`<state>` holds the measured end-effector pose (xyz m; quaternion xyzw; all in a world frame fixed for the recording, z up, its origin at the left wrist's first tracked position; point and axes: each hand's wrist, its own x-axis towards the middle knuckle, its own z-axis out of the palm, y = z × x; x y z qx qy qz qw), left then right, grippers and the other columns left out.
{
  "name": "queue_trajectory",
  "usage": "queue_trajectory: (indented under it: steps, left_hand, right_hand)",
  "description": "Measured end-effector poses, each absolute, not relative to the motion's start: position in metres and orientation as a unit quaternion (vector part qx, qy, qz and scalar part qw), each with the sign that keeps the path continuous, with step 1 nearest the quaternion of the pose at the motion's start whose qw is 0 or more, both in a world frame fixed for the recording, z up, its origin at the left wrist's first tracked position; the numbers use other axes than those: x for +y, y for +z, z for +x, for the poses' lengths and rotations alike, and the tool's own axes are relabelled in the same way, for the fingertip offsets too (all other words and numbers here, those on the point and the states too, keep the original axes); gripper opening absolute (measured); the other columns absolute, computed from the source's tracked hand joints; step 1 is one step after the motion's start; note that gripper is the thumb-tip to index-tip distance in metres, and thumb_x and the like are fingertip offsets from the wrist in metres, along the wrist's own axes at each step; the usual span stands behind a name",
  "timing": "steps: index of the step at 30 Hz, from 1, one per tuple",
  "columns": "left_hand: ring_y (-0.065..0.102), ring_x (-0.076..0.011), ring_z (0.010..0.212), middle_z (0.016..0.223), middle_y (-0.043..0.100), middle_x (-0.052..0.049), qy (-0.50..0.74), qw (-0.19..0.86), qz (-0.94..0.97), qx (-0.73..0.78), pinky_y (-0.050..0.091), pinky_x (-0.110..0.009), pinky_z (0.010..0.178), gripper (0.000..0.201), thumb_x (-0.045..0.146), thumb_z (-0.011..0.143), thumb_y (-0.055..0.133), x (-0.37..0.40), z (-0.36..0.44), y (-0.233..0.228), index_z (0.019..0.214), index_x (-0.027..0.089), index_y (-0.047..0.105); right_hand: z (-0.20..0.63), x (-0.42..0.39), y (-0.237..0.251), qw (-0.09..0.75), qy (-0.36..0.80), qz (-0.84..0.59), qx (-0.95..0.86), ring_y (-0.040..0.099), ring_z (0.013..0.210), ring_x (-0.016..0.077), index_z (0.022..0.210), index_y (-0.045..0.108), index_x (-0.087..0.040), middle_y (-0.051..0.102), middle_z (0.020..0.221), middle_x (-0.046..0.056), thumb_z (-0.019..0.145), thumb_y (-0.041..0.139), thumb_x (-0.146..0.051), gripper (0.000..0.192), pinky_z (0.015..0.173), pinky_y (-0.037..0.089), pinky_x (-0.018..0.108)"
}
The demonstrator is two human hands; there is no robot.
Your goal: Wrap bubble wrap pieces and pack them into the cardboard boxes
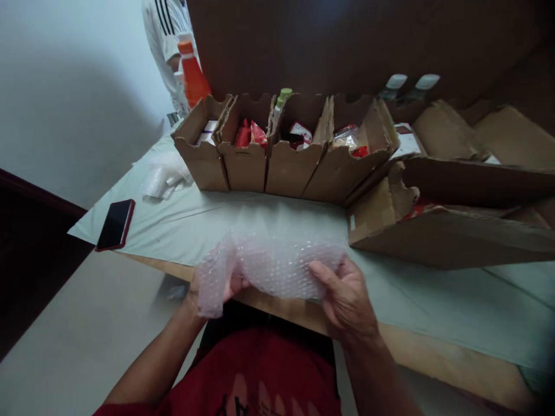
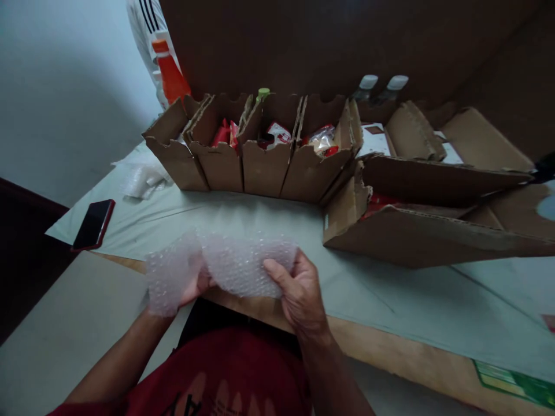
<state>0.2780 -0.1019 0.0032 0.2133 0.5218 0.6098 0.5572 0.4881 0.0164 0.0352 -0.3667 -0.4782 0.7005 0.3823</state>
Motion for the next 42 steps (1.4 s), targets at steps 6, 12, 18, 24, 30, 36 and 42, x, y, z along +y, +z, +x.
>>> queue_trajectory:
  steps: [6, 12, 18, 24, 30, 36, 42]
  left_hand:
    - [0.055, -0.0468, 0.136, 0.145, 0.062, -0.017, 0.639, 0.631, 0.156, 0.410, 0.053, -0.066, 0.097, 0.102, 0.098, 0.071, 0.044, -0.106, 0.277, 0.008, 0.138, 0.023, 0.061]
    - [0.069, -0.0170, 0.076, 0.085, 0.077, -0.004, 0.615, 0.500, 0.192, 0.579, 0.053, -0.028, 0.073, 0.044, 0.040, 0.062, 0.092, -0.087, 0.286, 0.005, 0.097, 0.017, 0.078]
    - [0.062, -0.0136, 0.070, 0.077, 0.072, 0.000, 0.561, 0.408, 0.275, 0.665, 0.047, -0.024, 0.067, 0.022, 0.036, 0.069, 0.083, -0.081, 0.270, 0.007, 0.082, 0.018, 0.077]
    - [0.055, -0.0159, 0.064, 0.066, 0.064, 0.001, 0.402, 0.331, 0.399, 0.755, 0.042, -0.027, 0.060, 0.024, 0.042, 0.069, 0.069, -0.076, 0.271, 0.006, 0.075, 0.019, 0.070]
    - [0.051, -0.0149, 0.059, 0.063, 0.056, 0.004, 0.340, 0.320, 0.404, 0.787, 0.040, -0.027, 0.057, 0.057, 0.055, 0.074, 0.063, -0.084, 0.255, -0.011, 0.112, 0.013, 0.066]
    - [0.057, -0.0181, 0.061, 0.067, 0.062, 0.002, 0.246, 0.232, 0.450, 0.827, 0.044, -0.030, 0.063, 0.064, 0.055, 0.080, 0.055, -0.079, 0.259, -0.009, 0.130, 0.014, 0.061]
    - [0.067, -0.0227, 0.072, 0.086, 0.075, -0.003, 0.121, 0.158, 0.479, 0.855, 0.046, -0.032, 0.066, 0.055, 0.041, 0.088, 0.052, -0.069, 0.249, -0.002, 0.139, 0.020, 0.056]
  right_hand:
    - [0.544, 0.023, 0.048, 0.396, 0.563, -0.388, -0.613, 0.070, 0.108, 0.0249, 0.118, 0.070, -0.025, 0.070, 0.134, 0.009, 0.083, 0.079, -0.044, 0.041, 0.085, 0.060, 0.035]
    - [0.571, 0.026, 0.041, 0.337, 0.583, -0.399, -0.623, 0.073, 0.089, 0.0224, 0.129, 0.062, -0.028, 0.075, 0.114, 0.008, 0.079, 0.080, -0.047, 0.056, 0.072, 0.060, 0.033]
    - [0.605, 0.035, 0.031, 0.372, 0.431, -0.497, -0.654, 0.065, 0.072, 0.0192, 0.121, 0.067, -0.026, 0.072, 0.092, 0.004, 0.074, 0.080, -0.055, 0.057, 0.064, 0.056, 0.032]
    - [0.619, 0.048, 0.013, 0.341, 0.062, -0.581, -0.737, 0.066, 0.101, 0.0280, 0.142, 0.054, -0.019, 0.064, 0.132, 0.017, 0.089, 0.064, -0.052, 0.063, 0.096, 0.053, 0.051]
    - [0.627, 0.046, -0.003, 0.318, 0.014, -0.505, -0.802, 0.058, 0.127, 0.0339, 0.129, 0.064, -0.022, 0.060, 0.141, 0.016, 0.098, 0.055, -0.040, 0.037, 0.105, 0.047, 0.058]
    - [0.523, 0.017, 0.002, 0.201, 0.129, -0.329, -0.914, 0.049, 0.140, 0.0291, 0.131, 0.063, -0.020, 0.058, 0.148, 0.013, 0.100, 0.056, -0.027, 0.032, 0.110, 0.046, 0.050]
    - [0.525, 0.023, -0.010, 0.112, 0.148, -0.317, -0.930, 0.052, 0.138, 0.0315, 0.129, 0.065, -0.017, 0.059, 0.148, 0.015, 0.100, 0.060, -0.035, 0.035, 0.108, 0.047, 0.051]
